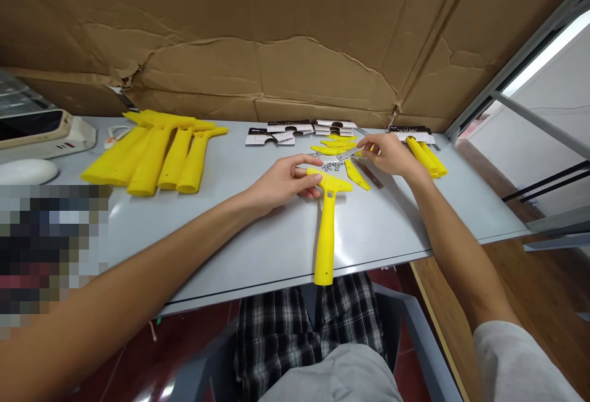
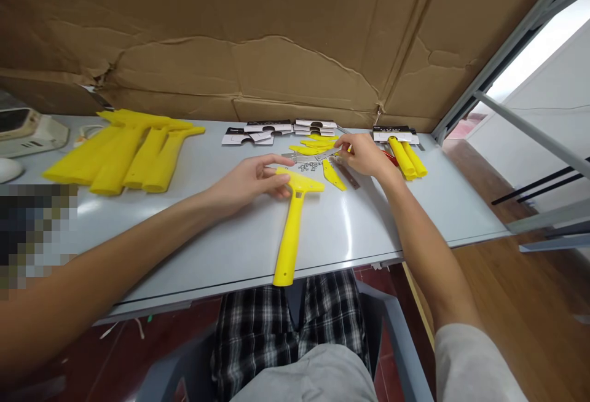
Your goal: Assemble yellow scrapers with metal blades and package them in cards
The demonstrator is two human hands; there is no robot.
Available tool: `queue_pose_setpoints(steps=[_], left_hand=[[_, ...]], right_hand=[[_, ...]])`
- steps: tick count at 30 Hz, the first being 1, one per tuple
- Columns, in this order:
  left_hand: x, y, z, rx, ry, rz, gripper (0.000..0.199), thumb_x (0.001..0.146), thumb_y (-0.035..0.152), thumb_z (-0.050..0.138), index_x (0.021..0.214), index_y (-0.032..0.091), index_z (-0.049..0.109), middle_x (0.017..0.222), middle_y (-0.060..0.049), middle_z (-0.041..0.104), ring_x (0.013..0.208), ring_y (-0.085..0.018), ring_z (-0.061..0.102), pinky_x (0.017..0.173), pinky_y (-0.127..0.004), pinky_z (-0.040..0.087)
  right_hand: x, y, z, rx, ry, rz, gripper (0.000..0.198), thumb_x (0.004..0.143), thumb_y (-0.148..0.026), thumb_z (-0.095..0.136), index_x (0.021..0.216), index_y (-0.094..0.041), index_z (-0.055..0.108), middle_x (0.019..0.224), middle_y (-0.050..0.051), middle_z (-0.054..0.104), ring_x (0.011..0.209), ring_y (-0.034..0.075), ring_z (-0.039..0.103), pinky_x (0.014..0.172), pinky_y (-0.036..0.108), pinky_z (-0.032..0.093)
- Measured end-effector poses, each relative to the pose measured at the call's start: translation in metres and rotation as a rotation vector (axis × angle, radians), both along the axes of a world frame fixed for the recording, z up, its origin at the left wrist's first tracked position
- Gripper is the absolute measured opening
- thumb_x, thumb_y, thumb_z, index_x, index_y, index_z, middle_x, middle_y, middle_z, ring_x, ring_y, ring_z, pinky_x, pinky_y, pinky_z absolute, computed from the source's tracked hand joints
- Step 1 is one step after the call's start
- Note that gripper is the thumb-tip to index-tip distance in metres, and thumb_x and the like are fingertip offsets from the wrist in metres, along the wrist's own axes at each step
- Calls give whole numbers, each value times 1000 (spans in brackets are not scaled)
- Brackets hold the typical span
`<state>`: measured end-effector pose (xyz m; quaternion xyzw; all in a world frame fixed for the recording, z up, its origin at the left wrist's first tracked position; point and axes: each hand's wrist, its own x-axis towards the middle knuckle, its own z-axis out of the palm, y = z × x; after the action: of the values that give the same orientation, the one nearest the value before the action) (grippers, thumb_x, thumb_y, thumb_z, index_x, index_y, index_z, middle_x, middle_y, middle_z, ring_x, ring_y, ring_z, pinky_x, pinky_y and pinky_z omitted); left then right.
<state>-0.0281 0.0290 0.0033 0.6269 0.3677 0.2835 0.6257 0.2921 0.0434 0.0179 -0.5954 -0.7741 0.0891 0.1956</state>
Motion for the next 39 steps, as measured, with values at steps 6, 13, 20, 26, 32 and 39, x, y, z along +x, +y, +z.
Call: queue_pose_setpoints(steps=[6, 13, 20, 26, 32, 39], left_hand=[[0, -1, 4, -4, 32, 1, 45, 97, 29, 84, 137, 15, 70, 80, -6, 83, 78, -22, 81, 81, -37, 67], [-1, 1, 1, -1, 30, -2, 56, 89, 39, 93, 135, 16, 71, 81, -7, 84, 76, -23, 80, 81, -39, 68], [-1, 1, 2, -12, 18, 0, 57, 90, 38, 92, 137, 15, 70, 80, -7, 84, 75, -21, 80, 79, -36, 66], [0, -2, 2, -7, -11, 31, 51, 92, 34, 90, 135, 14, 69, 79, -5, 83, 73, -20, 79, 78, -35, 65], [0, 0, -1, 17, -39, 7, 56, 88, 42, 95, 130, 18, 68, 78, -4, 82, 73, -23, 81, 76, -38, 67], [4, -6, 3, 35, -12, 61, 38, 96, 26, 81, 130, 16, 67, 70, -2, 79, 64, -18, 75, 67, -29, 63]], right_hand=[[-2, 11, -23, 72, -190, 3, 42, 106, -25, 52, 134, -22, 83, 122, 17, 71, 109, 30, 70, 102, 46, 55], [-3, 9, -20, 78, -197, -60, 28, 104, -27, 60, 116, -21, 84, 125, 16, 68, 106, 30, 66, 94, 44, 54], [-13, 7, -13, 245, 58, 41, 24, 106, -31, 59, 104, -21, 81, 118, 14, 71, 110, 28, 65, 100, 46, 54], [-58, -18, -7, -195, 789, 87, 46, 89, -66, 84, 95, -23, 67, 83, 4, 70, 73, 17, 63, 72, 35, 53], [-82, -33, -10, -335, 980, 139, 35, 83, -49, 91, 91, -20, 73, 77, 4, 68, 70, 15, 58, 61, 31, 43], [-83, -28, -20, -420, 1122, 97, 41, 77, -49, 93, 93, -15, 76, 74, 3, 68, 66, 11, 56, 56, 26, 38]])
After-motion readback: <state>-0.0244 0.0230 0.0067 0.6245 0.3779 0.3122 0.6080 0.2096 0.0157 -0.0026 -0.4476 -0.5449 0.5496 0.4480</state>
